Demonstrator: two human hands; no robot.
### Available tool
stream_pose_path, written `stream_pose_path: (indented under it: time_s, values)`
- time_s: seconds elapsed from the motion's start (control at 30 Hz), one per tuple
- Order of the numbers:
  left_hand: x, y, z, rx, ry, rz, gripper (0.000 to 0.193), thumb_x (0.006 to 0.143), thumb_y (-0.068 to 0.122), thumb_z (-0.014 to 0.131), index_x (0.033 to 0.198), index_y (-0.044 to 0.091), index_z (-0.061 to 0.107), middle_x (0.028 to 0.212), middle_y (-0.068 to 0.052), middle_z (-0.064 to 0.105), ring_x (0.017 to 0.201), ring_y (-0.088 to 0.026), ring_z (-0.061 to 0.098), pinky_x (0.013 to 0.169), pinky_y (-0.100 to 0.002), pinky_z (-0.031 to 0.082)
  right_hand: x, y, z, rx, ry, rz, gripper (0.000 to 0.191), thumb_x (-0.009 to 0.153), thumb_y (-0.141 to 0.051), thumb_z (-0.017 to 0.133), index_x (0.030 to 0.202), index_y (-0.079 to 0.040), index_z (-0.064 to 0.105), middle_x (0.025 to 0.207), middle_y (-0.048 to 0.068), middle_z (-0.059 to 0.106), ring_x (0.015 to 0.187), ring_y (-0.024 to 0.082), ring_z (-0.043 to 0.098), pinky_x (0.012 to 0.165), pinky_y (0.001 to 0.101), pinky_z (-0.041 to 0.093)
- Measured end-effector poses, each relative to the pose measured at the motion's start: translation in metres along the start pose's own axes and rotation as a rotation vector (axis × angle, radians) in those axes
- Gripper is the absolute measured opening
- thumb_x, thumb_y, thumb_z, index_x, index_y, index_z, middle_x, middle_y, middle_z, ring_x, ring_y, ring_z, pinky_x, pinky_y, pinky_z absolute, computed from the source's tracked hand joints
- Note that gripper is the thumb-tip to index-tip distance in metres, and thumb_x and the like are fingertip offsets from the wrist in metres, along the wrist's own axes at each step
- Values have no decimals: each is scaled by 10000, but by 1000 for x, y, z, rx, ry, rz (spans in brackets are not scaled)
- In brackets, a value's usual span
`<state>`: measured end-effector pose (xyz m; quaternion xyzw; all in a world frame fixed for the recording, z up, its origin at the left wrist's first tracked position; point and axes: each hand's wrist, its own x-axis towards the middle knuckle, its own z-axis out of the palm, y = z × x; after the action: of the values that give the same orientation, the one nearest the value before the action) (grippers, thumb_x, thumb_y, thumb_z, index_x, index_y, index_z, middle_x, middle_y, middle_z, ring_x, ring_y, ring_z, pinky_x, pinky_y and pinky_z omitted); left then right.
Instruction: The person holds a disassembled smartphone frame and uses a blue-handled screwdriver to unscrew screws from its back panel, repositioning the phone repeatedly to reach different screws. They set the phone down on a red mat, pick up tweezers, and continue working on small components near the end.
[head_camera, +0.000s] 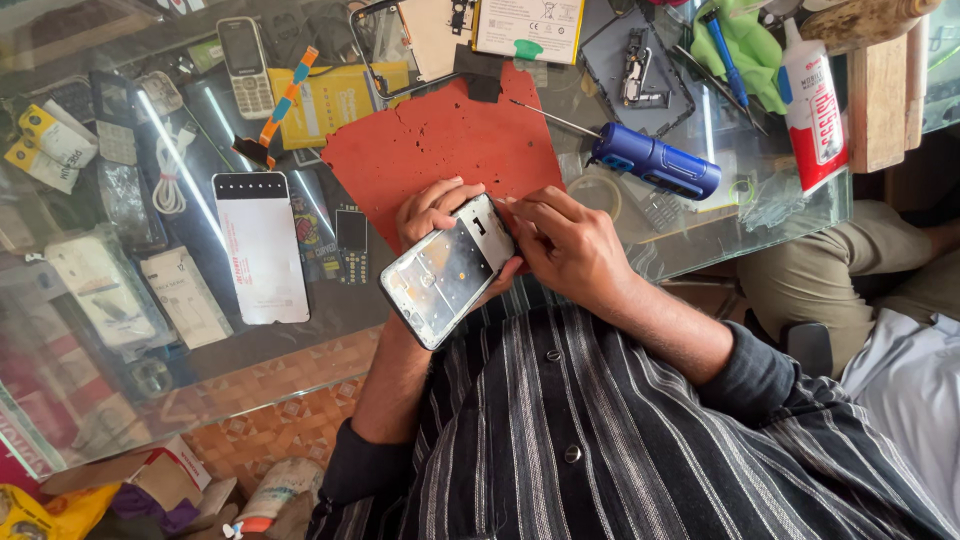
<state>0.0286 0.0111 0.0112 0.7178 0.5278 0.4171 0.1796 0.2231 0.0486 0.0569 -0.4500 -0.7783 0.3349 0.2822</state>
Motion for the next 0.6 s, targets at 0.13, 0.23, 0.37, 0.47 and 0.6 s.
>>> stream_pose_path:
  time_s: [0.13,0.23,0.37,0.47,0.6]
  values:
    - [-1,-5,5,53,8,11,794,781,456,913,1209,108,342,1317,-67,615,1320,-282,552,1124,-449,350,-12,-2,-5,35,-65,41,212,929,10,673,1133,-30,711,990,94,699,727,242,737,620,352,588]
    - [-1,-7,8,29,47,26,815,768,458,939,1190,106,337,1307,-71,626,1306,-292,576,1121,-467,387,-24,-1,-10,36,-46,18,184,919,12,674,1097,-34,688,1031,90,695,768,266,736,637,358,587]
    - [1,-9,8,34,46,36,868,715,500,973,1173,111,346,1263,-83,646,1271,-323,610,1094,-491,453,-36,4,-13,13,-49,43,143,905,7,687,1039,-35,659,1046,91,696,734,291,710,595,370,564]
    - [0,-8,5,65,-9,25,894,683,509,986,1196,115,369,1259,-88,657,1272,-336,612,1099,-508,454,-42,7,-13,-28,-56,37,135,907,4,690,1028,-41,651,1041,81,693,749,292,705,589,379,557]
    - [1,-7,4,50,-5,50,916,726,506,982,1245,121,334,1315,-94,637,1311,-333,584,1137,-526,438,-44,8,-13,-40,-58,16,145,903,4,686,1035,-44,648,1061,76,691,771,287,701,594,380,560]
